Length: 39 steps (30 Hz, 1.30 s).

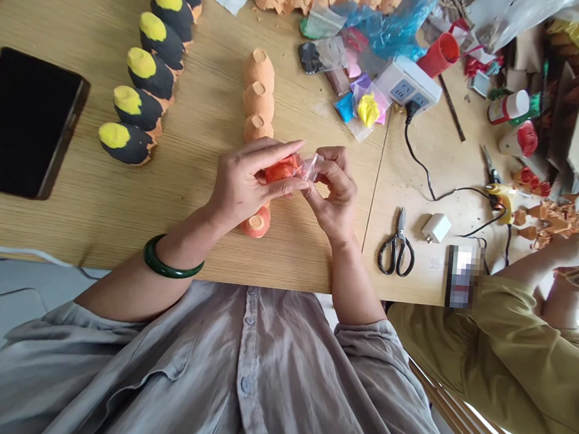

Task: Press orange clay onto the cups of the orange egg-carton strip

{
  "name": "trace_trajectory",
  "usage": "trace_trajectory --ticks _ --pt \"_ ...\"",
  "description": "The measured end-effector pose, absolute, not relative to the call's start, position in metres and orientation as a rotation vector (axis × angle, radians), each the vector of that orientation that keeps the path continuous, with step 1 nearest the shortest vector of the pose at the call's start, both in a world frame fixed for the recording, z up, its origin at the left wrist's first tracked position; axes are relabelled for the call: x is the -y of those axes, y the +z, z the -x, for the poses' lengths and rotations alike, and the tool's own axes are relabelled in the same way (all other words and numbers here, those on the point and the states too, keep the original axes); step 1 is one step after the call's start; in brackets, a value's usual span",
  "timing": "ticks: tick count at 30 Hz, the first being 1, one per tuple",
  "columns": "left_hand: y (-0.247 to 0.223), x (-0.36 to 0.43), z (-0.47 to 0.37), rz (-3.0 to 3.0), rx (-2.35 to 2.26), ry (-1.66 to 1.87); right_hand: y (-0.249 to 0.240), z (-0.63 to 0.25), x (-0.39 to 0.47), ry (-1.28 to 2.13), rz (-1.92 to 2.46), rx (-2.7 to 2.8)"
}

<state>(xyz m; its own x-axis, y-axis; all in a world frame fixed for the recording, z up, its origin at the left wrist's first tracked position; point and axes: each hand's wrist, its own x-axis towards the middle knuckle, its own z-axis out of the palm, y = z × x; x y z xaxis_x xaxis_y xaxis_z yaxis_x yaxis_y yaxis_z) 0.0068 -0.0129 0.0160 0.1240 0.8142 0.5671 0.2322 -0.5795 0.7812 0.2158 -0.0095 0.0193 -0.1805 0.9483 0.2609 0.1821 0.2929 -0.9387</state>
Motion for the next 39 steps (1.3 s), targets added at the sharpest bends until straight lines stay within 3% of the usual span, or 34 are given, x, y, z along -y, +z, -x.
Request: trace_trajectory --ticks 7,28,39 --pt "0.013 0.009 -0.006 -1.850 -0.903 1.629 0.028 -0.222 0.007 1.095 0.932 1.630" --pt "0.014 0.011 -0.005 -1.804 -1.146 1.489 0.024 -0.225 0.002 1.218 1.025 1.492" --pt "0.018 0.012 -0.009 -1.648 -1.016 1.572 0.037 -0.217 0.005 1.323 1.024 1.009"
